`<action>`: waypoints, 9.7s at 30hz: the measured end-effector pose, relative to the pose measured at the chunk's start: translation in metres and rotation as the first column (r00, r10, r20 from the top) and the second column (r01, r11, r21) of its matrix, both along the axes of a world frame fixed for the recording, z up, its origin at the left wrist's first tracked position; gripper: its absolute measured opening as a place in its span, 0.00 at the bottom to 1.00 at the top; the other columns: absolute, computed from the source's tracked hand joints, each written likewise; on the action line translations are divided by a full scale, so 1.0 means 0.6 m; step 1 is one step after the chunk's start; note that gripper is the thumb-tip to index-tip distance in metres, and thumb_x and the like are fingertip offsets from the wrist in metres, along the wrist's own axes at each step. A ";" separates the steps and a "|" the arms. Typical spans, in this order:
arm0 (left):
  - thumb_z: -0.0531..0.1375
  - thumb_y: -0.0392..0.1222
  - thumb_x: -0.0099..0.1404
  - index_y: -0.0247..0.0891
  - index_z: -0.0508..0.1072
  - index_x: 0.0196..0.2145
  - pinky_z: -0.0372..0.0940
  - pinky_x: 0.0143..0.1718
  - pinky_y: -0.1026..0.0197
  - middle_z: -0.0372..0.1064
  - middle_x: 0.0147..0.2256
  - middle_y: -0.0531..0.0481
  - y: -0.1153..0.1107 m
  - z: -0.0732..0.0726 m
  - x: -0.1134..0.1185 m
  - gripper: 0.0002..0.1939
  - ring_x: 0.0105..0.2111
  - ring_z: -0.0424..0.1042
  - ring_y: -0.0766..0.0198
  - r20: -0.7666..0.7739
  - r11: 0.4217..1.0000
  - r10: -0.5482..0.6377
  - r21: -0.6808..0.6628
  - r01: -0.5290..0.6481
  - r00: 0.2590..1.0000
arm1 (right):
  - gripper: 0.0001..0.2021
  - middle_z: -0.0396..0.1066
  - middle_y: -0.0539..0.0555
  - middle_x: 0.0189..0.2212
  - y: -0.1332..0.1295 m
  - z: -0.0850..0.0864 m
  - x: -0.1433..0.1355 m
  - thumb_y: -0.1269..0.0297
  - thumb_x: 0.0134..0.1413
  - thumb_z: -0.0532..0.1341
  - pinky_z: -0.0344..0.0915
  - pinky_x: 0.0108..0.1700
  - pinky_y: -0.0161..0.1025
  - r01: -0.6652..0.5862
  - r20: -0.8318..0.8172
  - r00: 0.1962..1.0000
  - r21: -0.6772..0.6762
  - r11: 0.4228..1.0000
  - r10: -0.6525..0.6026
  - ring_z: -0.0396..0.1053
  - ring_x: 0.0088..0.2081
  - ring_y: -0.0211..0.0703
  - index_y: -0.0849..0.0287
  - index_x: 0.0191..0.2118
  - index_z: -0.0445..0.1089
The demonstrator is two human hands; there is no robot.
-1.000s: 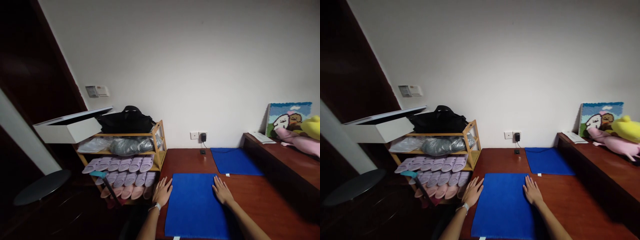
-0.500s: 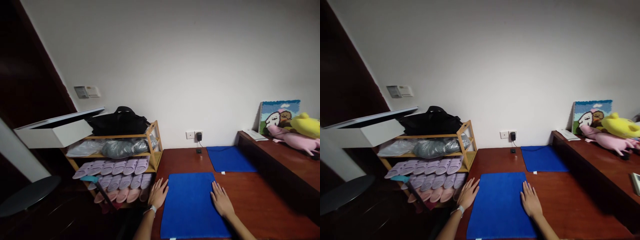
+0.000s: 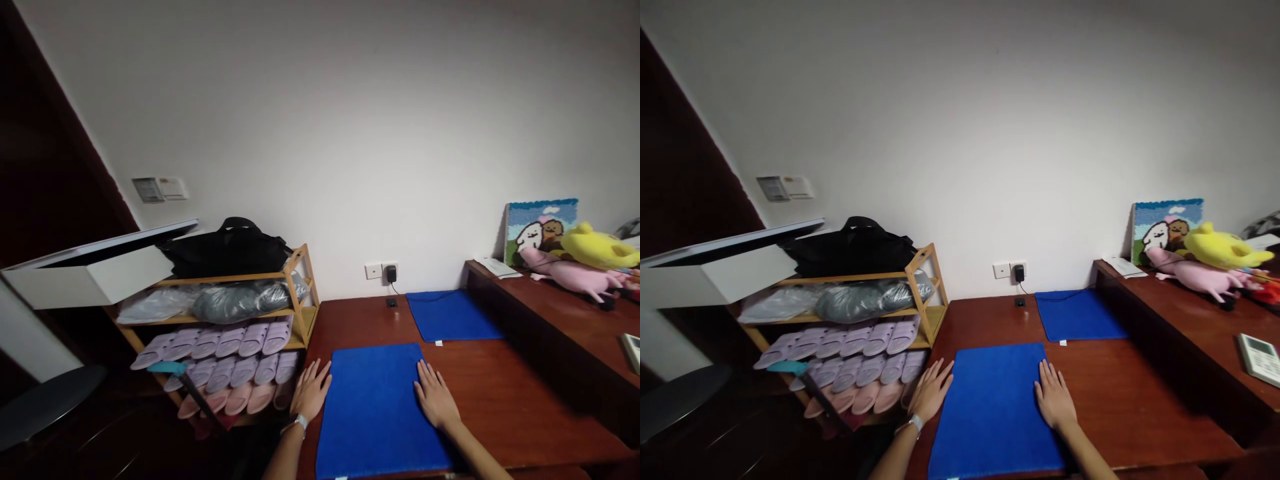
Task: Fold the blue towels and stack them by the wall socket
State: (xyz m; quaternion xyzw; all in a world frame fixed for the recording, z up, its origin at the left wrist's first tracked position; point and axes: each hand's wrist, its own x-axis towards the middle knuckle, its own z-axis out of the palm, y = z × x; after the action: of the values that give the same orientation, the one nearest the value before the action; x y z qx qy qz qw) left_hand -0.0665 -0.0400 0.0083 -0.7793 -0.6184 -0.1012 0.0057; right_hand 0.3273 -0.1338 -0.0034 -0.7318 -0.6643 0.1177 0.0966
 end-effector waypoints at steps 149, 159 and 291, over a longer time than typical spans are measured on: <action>0.42 0.59 0.76 0.35 0.54 0.73 0.47 0.73 0.43 0.43 0.73 0.45 -0.272 -0.046 0.116 0.37 0.73 0.45 0.50 0.006 0.994 0.107 -0.030 -0.107 0.994 | 0.34 0.46 0.55 0.75 -0.096 -0.004 -0.011 0.53 0.70 0.39 0.41 0.75 0.51 0.052 -0.025 0.998 0.078 0.996 -0.051 0.43 0.75 0.48 0.65 0.75 0.48; 0.42 0.56 0.75 0.32 0.64 0.69 0.54 0.71 0.44 0.57 0.70 0.40 -0.217 0.044 0.221 0.35 0.71 0.55 0.48 0.046 0.995 -0.013 -0.094 0.017 0.999 | 0.34 0.44 0.54 0.75 -0.096 -0.011 -0.009 0.52 0.71 0.38 0.40 0.75 0.51 0.042 -0.030 0.999 0.072 0.996 -0.040 0.41 0.75 0.47 0.64 0.75 0.47; 0.43 0.53 0.77 0.33 0.65 0.68 0.52 0.72 0.49 0.60 0.69 0.42 -0.042 0.008 -0.006 0.32 0.70 0.57 0.55 0.118 0.998 0.065 0.013 -0.067 0.991 | 0.36 0.39 0.56 0.77 0.103 0.018 0.012 0.53 0.71 0.36 0.38 0.75 0.48 0.037 0.056 0.998 -0.076 0.996 -0.033 0.37 0.76 0.46 0.67 0.76 0.41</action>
State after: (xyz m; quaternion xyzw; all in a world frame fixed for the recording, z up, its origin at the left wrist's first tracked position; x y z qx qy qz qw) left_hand -0.0702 -0.0653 0.0132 -0.7509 -0.6423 -0.1521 -0.0209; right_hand 0.3343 -0.0722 0.0071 -0.7495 -0.6487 0.1216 0.0524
